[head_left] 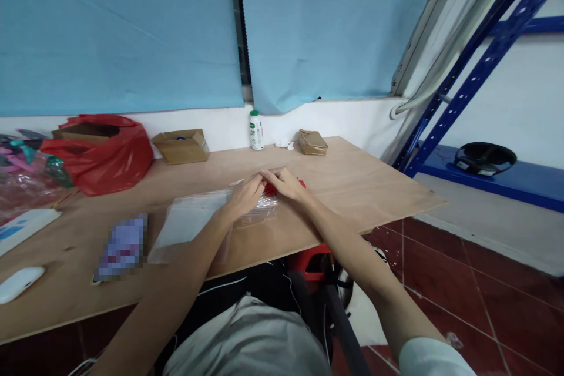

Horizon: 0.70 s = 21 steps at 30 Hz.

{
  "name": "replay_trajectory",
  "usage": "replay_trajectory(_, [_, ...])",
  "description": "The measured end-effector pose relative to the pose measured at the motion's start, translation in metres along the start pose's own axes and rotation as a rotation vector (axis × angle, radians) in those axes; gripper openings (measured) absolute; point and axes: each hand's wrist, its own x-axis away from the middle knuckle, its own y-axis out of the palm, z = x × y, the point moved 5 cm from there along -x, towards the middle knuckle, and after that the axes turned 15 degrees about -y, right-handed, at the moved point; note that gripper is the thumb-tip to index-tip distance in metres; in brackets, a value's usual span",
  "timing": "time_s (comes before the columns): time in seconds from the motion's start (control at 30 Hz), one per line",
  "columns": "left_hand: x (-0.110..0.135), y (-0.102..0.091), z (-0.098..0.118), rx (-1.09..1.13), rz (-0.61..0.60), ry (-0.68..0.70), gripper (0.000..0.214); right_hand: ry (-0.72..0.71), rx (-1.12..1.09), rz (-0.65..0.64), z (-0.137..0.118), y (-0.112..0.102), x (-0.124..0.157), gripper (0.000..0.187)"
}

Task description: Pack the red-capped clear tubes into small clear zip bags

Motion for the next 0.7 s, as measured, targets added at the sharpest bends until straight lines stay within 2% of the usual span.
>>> replay_trajectory(0.23, [0.000,0.002,0.016,0.058,-0.020,0.001,0.020,-0.027,0.033,-0.014,0.003,0.000,-0.002,0.065])
replay_trajectory(0.47, [-0.002,0.004,0.016,0.049,-0.013,0.022,0.023,-0.023,-0.045,0.013,0.000,0.000,-0.002,0.064])
replay_trajectory(0.57, [0.000,0.000,0.017,0.084,-0.041,0.020,0.023,-0.006,-0.084,0.064,0.000,-0.004,-0.001,0.064])
replay_trajectory(0.7, [0.005,-0.006,0.019,0.158,-0.115,0.010,0.026,0.098,-0.180,0.184,0.014,-0.014,0.002,0.067])
